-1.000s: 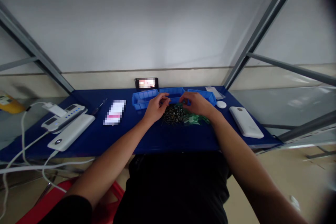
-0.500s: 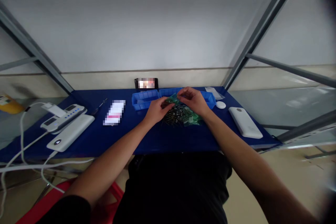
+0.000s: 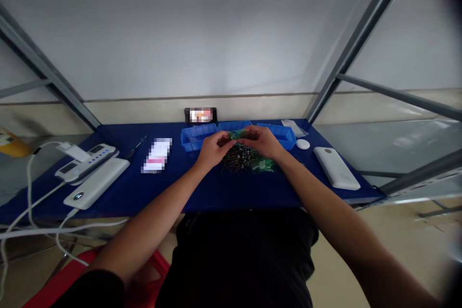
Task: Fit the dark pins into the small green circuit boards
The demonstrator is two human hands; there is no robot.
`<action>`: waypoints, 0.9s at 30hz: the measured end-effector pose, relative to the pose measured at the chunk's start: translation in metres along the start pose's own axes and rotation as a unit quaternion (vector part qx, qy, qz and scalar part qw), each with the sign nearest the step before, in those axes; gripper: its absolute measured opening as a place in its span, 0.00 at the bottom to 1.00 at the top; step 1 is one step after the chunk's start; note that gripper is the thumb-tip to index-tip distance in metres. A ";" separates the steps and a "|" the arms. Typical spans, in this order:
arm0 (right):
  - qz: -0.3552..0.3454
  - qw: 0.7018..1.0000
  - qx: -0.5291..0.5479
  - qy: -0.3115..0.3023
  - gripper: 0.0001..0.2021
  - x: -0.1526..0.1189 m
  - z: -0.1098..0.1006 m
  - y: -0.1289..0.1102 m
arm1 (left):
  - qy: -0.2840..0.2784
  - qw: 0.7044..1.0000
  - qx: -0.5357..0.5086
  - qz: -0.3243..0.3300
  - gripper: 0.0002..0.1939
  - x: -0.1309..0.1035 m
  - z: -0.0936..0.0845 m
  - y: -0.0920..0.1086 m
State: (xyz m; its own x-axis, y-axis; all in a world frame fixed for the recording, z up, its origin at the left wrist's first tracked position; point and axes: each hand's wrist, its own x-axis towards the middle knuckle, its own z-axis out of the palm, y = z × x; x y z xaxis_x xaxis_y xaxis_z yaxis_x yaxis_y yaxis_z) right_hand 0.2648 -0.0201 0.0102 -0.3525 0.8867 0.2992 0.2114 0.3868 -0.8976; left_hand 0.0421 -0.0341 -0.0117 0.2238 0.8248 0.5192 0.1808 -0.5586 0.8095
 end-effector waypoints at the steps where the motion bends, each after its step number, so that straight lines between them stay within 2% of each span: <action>1: -0.002 1.000 0.003 -0.001 0.17 0.000 0.000 -0.001 | -0.005 1.000 -0.007 0.002 0.13 0.000 0.000 0.000; 3: -0.017 1.000 -0.006 0.009 0.18 0.001 -0.001 -0.004 | -0.002 1.000 -0.016 -0.001 0.12 0.001 0.001 -0.002; 5: -0.043 0.997 -0.049 0.043 0.18 0.001 -0.005 -0.007 | 0.021 1.000 -0.007 -0.010 0.13 0.002 0.000 -0.004; 7: -0.075 0.985 -0.126 0.094 0.16 0.002 -0.011 -0.010 | 0.054 0.998 0.011 -0.017 0.14 0.003 -0.001 -0.007; 9: -0.111 0.963 -0.218 0.113 0.14 0.003 -0.018 -0.008 | 0.080 0.997 0.020 -0.015 0.16 0.004 -0.003 -0.009; 12: -0.137 0.932 -0.327 0.073 0.13 0.005 -0.023 0.001 | 0.089 0.996 0.024 -0.008 0.17 0.004 -0.004 -0.011; 14: -0.132 0.922 -0.360 0.044 0.12 0.006 -0.024 0.009 | 0.086 0.996 0.025 -0.004 0.18 0.004 -0.004 -0.010; 18: -0.136 0.920 -0.367 0.011 0.12 0.007 -0.023 0.014 | 0.085 0.996 0.021 -0.004 0.18 0.003 -0.004 -0.008; 27: -0.127 0.924 -0.362 -0.009 0.13 0.004 -0.028 0.013 | 0.087 0.996 0.025 -0.005 0.18 0.003 -0.004 -0.013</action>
State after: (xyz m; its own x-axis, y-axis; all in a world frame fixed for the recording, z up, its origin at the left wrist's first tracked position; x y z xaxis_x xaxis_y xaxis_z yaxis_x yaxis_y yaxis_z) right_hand 0.2916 -0.0046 0.0089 -0.4877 0.7419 0.4601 0.6711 0.6557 -0.3460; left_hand 0.0368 -0.0236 -0.0196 0.0536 0.8301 0.5551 0.2305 -0.5511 0.8020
